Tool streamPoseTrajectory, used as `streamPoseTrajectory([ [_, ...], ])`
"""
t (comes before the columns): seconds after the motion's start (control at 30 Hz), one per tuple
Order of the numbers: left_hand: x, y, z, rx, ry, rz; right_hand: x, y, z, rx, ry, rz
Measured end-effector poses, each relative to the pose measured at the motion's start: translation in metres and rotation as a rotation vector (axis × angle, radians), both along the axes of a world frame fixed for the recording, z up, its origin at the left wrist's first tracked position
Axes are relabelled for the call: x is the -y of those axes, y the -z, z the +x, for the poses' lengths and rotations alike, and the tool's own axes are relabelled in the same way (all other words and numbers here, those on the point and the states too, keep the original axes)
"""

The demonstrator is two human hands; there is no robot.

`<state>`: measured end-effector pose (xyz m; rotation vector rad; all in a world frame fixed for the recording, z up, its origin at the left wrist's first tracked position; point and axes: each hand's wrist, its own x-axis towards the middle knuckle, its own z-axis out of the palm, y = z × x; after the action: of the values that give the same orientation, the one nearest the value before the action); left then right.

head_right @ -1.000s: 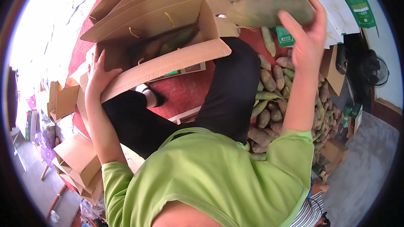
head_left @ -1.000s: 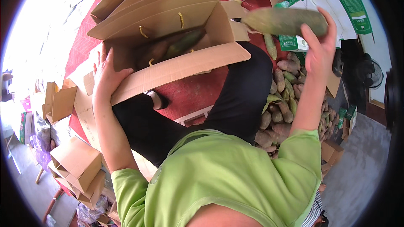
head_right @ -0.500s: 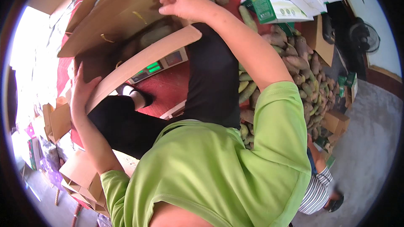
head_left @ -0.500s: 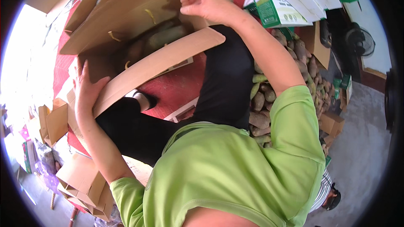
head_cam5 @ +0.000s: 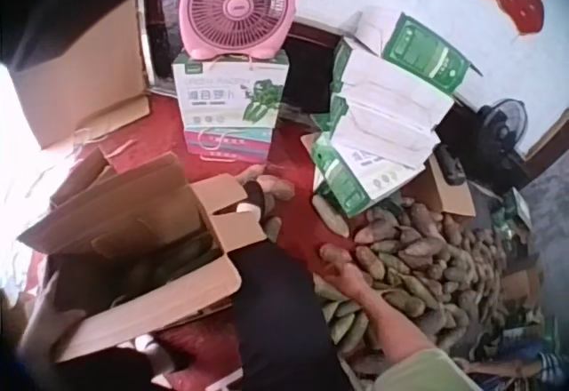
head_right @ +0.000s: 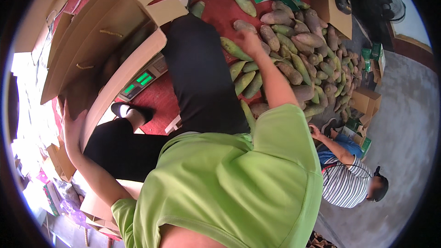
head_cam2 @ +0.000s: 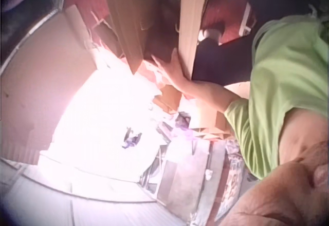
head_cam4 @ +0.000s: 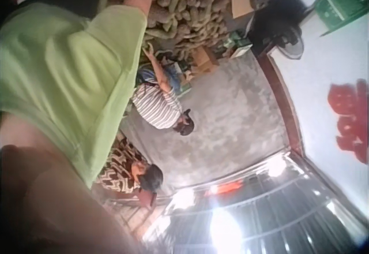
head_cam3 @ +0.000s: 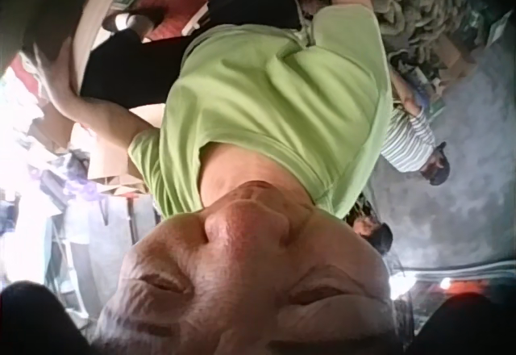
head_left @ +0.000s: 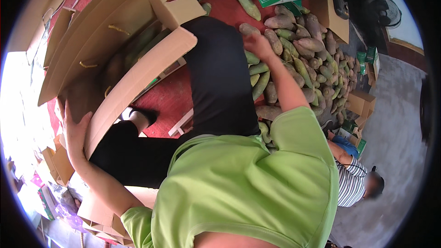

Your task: Picking radishes from a pile on the floor and placing them into a cardboard box for weighing and packaging.

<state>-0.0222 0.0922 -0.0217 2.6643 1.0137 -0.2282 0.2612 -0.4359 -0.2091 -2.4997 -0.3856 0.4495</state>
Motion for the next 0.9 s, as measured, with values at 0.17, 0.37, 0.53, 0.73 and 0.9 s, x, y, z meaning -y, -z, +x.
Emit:
streamPoseTrajectory([
  [0.17, 0.003, -0.003, 0.006, 0.029, -0.037, -0.097, 0.038, 0.073, -0.044, -0.184, 0.175, -0.296],
  [0.37, 0.019, -0.016, 0.010, 0.033, 0.006, 0.011, 0.003, 0.093, -0.038, -0.221, 0.169, -0.505],
  [0.53, 0.019, -0.017, 0.012, 0.057, 0.021, -0.012, -0.016, 0.114, -0.020, -0.254, 0.086, -0.579],
  [0.73, 0.018, -0.016, 0.009, 0.146, -0.054, -0.172, -0.069, 0.084, -0.007, -0.381, 0.031, -0.856],
  [0.9, 0.016, -0.019, 0.006, 0.086, -0.049, -0.102, -0.054, 0.071, -0.004, -0.295, 0.082, -0.430],
])
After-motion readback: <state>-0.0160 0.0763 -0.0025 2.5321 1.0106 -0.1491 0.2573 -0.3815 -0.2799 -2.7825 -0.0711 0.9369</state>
